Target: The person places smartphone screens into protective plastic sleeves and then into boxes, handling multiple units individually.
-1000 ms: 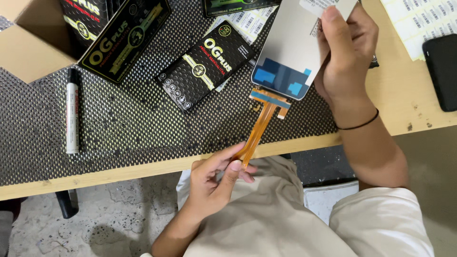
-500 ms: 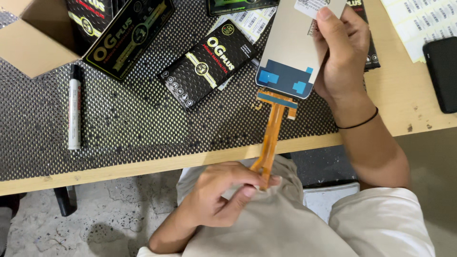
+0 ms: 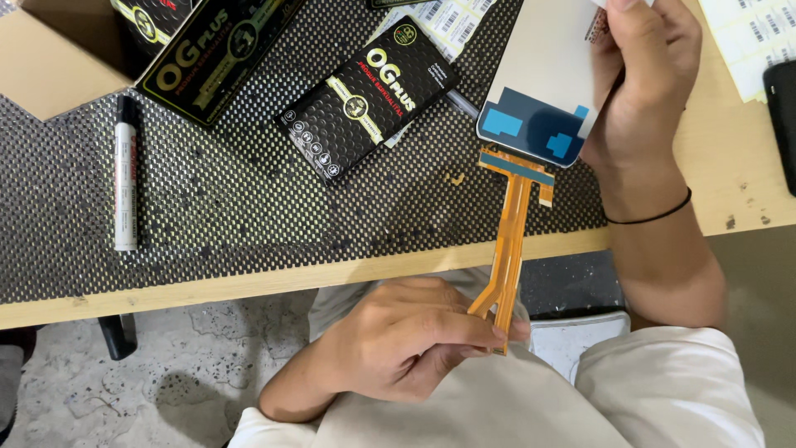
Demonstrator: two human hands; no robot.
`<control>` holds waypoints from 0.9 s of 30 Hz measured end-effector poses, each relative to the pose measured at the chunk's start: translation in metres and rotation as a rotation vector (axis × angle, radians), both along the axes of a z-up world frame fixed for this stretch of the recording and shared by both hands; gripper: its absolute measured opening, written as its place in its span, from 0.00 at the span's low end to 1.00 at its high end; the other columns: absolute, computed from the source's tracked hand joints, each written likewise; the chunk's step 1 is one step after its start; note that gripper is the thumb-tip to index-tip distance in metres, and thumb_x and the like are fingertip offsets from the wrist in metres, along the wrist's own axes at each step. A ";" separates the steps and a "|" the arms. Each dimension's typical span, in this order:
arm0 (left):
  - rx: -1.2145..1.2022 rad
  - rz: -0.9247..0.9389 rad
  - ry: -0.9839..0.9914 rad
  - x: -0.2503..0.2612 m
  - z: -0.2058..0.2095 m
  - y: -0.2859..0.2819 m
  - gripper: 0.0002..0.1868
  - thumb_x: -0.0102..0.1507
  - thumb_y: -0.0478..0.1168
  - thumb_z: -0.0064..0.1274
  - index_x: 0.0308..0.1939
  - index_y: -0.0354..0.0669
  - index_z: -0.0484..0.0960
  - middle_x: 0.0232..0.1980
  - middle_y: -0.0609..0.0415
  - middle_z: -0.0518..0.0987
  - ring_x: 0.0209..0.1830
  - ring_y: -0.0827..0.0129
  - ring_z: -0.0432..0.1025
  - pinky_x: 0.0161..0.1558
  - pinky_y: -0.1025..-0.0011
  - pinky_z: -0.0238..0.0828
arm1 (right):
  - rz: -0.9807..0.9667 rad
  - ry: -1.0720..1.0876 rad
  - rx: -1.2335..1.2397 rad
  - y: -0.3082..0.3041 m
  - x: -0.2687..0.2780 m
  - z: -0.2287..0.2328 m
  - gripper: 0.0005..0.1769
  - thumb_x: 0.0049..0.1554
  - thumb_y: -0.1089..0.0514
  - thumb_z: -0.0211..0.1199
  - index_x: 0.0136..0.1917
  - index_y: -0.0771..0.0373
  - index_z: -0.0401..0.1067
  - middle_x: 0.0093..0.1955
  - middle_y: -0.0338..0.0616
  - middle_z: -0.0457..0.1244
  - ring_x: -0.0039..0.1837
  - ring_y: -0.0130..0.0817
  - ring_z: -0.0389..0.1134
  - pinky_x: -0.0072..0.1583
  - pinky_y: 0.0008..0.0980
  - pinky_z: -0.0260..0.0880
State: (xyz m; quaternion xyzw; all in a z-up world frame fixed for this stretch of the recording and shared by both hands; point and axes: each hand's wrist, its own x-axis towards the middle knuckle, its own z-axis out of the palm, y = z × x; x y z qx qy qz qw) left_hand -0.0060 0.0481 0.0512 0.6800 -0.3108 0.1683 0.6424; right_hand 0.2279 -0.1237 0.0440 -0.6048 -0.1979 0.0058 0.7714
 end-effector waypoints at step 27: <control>-0.005 0.031 0.013 -0.004 -0.010 -0.002 0.10 0.70 0.23 0.49 0.51 0.39 0.74 0.54 0.51 0.85 0.28 0.63 0.74 0.37 0.68 0.78 | 0.038 -0.093 -0.010 0.001 -0.002 0.003 0.19 0.72 0.59 0.57 0.40 0.56 0.54 0.36 0.30 0.44 0.41 0.23 0.46 0.49 0.28 0.50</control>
